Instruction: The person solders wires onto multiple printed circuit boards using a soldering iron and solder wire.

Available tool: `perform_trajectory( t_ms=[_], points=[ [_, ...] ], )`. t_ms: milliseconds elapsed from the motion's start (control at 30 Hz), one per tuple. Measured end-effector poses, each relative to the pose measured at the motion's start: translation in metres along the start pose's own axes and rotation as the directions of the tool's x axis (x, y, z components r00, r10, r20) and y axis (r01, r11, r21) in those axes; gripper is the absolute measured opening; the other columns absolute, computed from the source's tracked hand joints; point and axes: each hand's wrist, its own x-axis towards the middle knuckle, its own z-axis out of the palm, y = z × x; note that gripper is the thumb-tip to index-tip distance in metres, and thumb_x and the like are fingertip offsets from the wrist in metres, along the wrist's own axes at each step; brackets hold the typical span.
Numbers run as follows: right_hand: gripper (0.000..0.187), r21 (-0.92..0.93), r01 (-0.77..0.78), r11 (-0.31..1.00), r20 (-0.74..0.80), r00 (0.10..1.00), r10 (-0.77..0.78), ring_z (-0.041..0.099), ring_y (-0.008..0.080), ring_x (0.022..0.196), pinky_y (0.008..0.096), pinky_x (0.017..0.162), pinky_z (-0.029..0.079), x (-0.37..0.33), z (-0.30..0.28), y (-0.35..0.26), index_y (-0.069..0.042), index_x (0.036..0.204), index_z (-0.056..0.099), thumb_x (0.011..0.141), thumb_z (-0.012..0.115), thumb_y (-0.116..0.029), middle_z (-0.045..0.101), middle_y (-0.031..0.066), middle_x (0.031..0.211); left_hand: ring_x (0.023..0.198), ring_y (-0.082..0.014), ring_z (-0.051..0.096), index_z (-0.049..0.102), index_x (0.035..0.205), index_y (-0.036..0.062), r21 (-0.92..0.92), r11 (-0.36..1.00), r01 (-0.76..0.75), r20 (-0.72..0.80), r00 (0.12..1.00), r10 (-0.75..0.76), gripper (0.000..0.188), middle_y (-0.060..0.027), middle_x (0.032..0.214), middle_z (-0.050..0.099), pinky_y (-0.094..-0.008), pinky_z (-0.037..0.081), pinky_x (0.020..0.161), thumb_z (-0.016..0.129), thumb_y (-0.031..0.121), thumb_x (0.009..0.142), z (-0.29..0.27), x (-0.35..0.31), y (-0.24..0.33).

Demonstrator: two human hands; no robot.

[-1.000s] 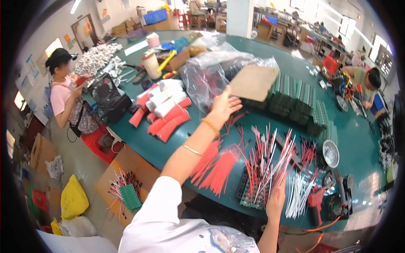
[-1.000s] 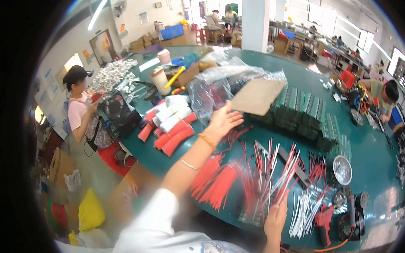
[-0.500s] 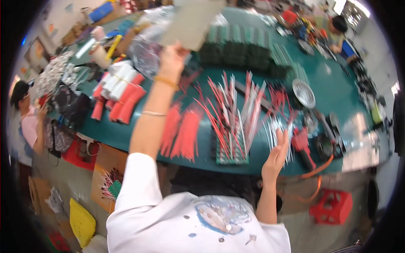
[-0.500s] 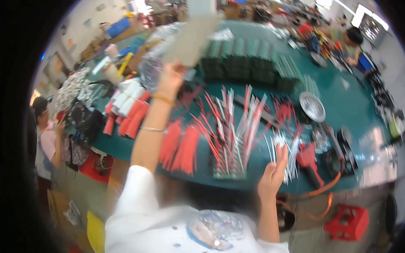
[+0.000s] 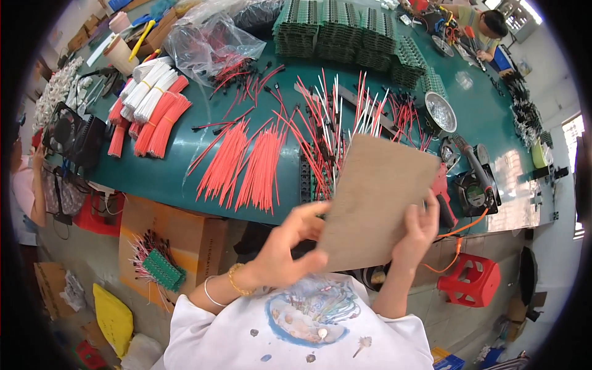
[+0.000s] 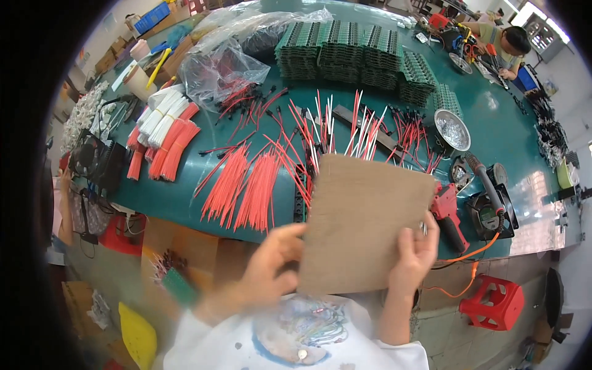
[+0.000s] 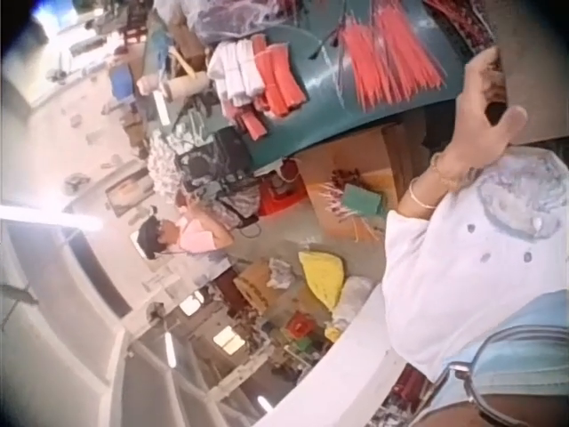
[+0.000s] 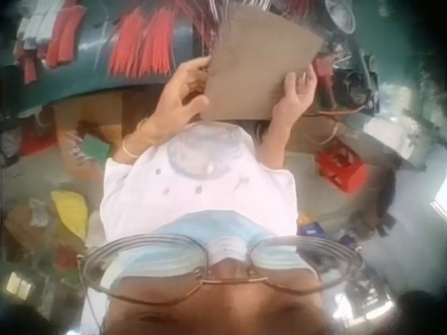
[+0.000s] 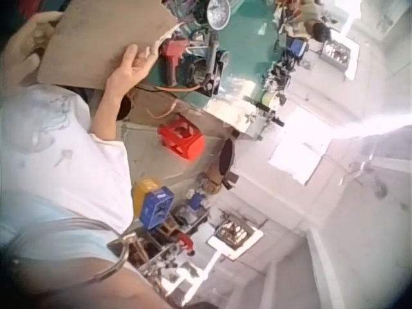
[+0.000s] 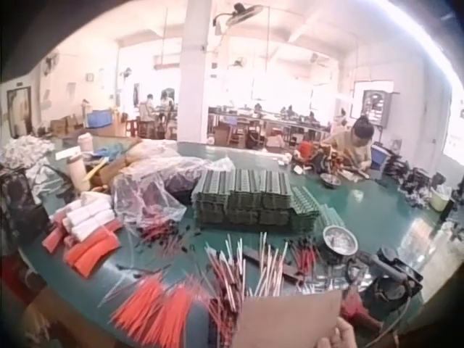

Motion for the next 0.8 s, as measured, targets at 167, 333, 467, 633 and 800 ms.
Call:
perform_trajectory(
  t_ms=[167, 333, 467, 633, 800],
  points=[
    [0.050, -0.278, 0.069, 0.958, 0.079, 0.996, -0.048, 0.052, 0.0220, 0.116, 0.0324, 0.092, 0.044, 0.011, 0.060, 0.004, 0.001, 0.133, 0.040, 0.087, 0.058, -0.002, 0.046, 0.0208, 0.133, 0.058, -0.0039, 0.053, 0.054, 0.081, -0.0005, 0.356, 0.915, 0.190, -0.304, 0.949, -0.079, 0.021, -0.0013, 0.064, 0.059, -0.0226, 0.041, 0.049, 0.070, 0.012, 0.084, -0.035, 0.041, -0.022],
    [0.065, -0.814, 0.463, 0.351, 0.380, 0.881, -0.281, 0.037, 0.0395, 0.130, 0.0473, 0.105, 0.032, 0.022, 0.090, 0.017, -0.001, 0.136, 0.039, 0.083, 0.067, -0.024, 0.030, 0.0307, 0.142, 0.051, -0.0036, 0.048, 0.051, 0.071, 0.0006, 0.426, 0.864, 0.266, -0.377, 0.921, -0.097, 0.027, -0.0013, 0.057, 0.056, -0.0231, 0.036, 0.045, 0.069, 0.014, 0.085, -0.050, 0.071, -0.035],
    [0.070, -0.800, 0.573, 0.176, 0.570, 0.818, -0.073, 0.018, 0.0540, 0.133, 0.0637, 0.106, 0.015, 0.018, 0.110, 0.019, -0.011, 0.142, 0.037, 0.085, 0.060, -0.045, 0.023, 0.0342, 0.143, 0.053, -0.0040, 0.052, 0.053, 0.074, -0.0007, 0.430, 0.851, 0.302, -0.373, 0.918, -0.137, 0.024, -0.0031, 0.061, 0.059, -0.0234, 0.039, 0.046, 0.069, 0.012, 0.086, -0.049, 0.078, -0.041],
    [0.066, -0.755, 0.620, 0.213, 0.638, 0.770, 0.017, 0.014, 0.0580, 0.132, 0.0721, 0.101, 0.011, 0.018, 0.123, 0.017, -0.019, 0.142, 0.039, 0.086, 0.056, -0.050, 0.021, 0.0347, 0.144, 0.074, -0.0088, 0.063, 0.061, 0.091, -0.0043, 0.157, 0.934, 0.320, -0.423, 0.877, -0.230, 0.013, -0.0098, 0.082, 0.068, -0.0240, 0.051, 0.063, 0.065, 0.007, 0.087, -0.051, 0.074, -0.029],
    [0.065, -0.803, 0.556, 0.213, 0.576, 0.816, 0.045, 0.010, 0.0564, 0.135, 0.0710, 0.103, 0.006, 0.015, 0.115, 0.015, -0.016, 0.141, 0.041, 0.086, 0.056, -0.047, 0.017, 0.0351, 0.146, 0.085, -0.0154, 0.064, 0.061, 0.104, -0.0072, 0.077, 0.884, 0.461, -0.308, 0.854, -0.419, 0.028, -0.0126, 0.094, 0.068, -0.0301, 0.051, 0.071, 0.064, 0.012, 0.085, -0.055, 0.087, -0.021]
  ],
)
